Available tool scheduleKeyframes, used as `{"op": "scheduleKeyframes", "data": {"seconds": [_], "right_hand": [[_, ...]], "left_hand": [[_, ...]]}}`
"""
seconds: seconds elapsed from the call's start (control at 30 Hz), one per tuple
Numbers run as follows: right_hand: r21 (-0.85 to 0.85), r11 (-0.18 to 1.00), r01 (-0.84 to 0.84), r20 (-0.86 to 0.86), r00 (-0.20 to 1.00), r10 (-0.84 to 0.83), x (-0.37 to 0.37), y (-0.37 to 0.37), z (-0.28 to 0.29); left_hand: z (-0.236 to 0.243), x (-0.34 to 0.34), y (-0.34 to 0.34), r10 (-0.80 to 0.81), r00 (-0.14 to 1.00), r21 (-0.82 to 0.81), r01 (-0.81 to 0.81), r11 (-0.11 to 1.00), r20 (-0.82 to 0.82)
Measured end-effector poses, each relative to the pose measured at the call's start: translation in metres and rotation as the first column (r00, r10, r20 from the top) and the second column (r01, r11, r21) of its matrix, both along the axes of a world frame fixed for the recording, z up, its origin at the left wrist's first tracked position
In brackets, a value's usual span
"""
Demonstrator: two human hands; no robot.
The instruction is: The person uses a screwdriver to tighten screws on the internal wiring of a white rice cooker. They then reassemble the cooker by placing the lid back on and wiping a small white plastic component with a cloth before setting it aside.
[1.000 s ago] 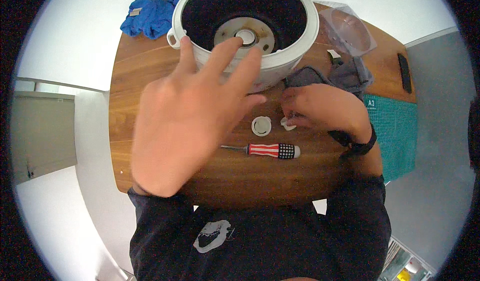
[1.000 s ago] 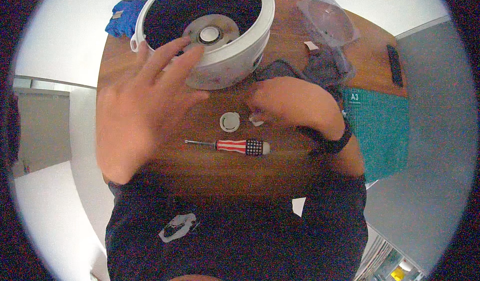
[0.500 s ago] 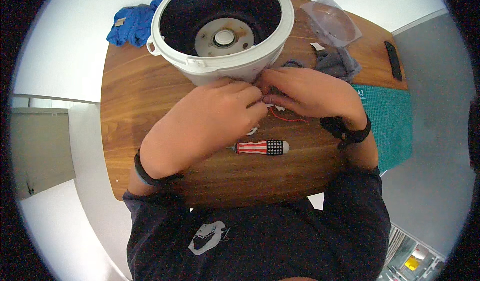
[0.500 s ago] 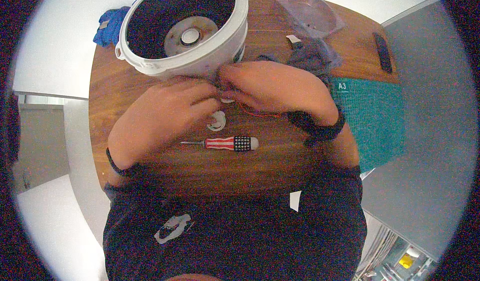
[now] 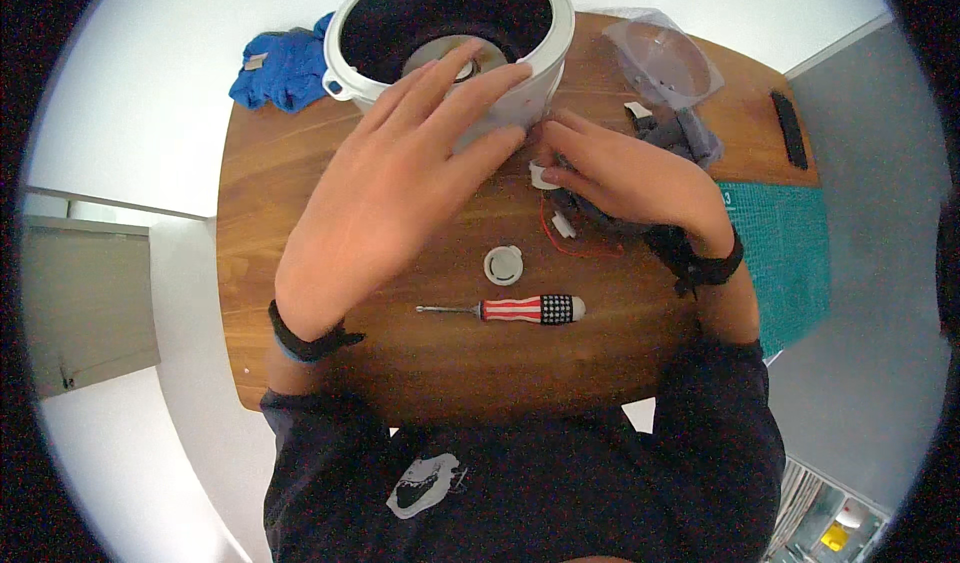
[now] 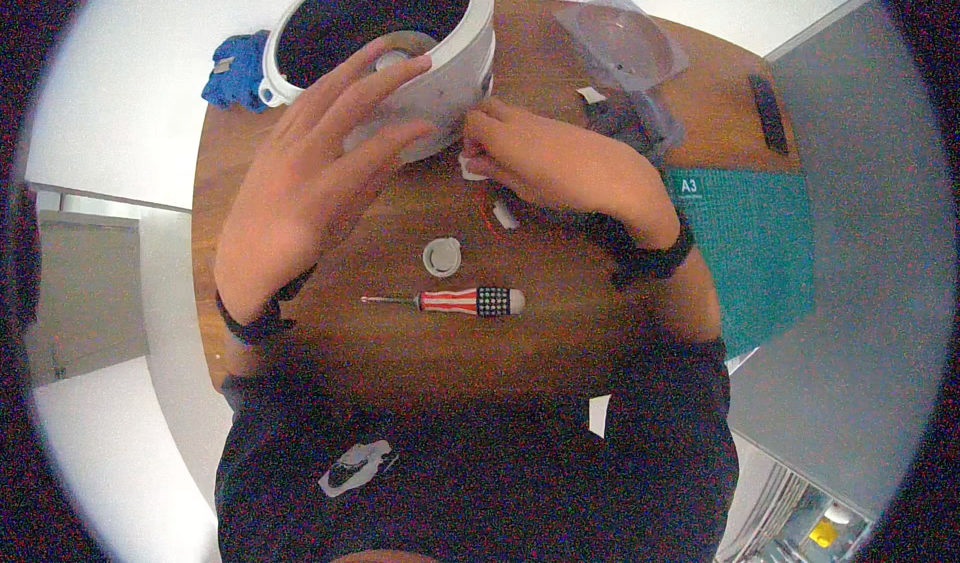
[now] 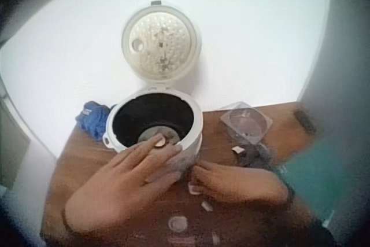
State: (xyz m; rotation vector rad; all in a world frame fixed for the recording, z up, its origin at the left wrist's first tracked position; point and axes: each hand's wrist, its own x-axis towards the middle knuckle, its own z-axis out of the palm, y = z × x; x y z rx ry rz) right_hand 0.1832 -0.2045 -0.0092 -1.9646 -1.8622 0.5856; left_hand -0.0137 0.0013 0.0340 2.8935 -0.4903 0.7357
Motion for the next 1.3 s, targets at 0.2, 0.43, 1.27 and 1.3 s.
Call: {"op": "scheduleKeyframes", "data": {"seconds": [0.2, 0.43, 1.27, 1.3], "right_hand": [[0.125, 0.992, 0.022, 0.005, 1.000, -0.023, 0.007, -0.004, -0.012], [-0.032, 0.999, -0.004, -0.035, 0.999, 0.003, 0.004, 0.002, -0.005], [0.210, 0.978, -0.019, -0.159, 0.986, 0.054, 0.010, 0.012, -0.023], [0.190, 0.981, 0.050, -0.217, 0.976, -0.008, 0.009, 0.010, -0.025]], "left_hand": [[-0.010, 0.005, 0.000, 0.040, 0.998, 0.030, -0.039, 0.999, -0.044], [-0.030, 0.003, 0.007, -0.029, 0.951, 0.030, 0.040, 0.999, -0.308], [-0.069, 0.037, 0.013, -0.130, 0.887, -0.584, -0.175, 0.792, -0.443], [-0.069, 0.037, 0.015, -0.142, 0.880, -0.586, -0.174, 0.791, -0.453]]}}
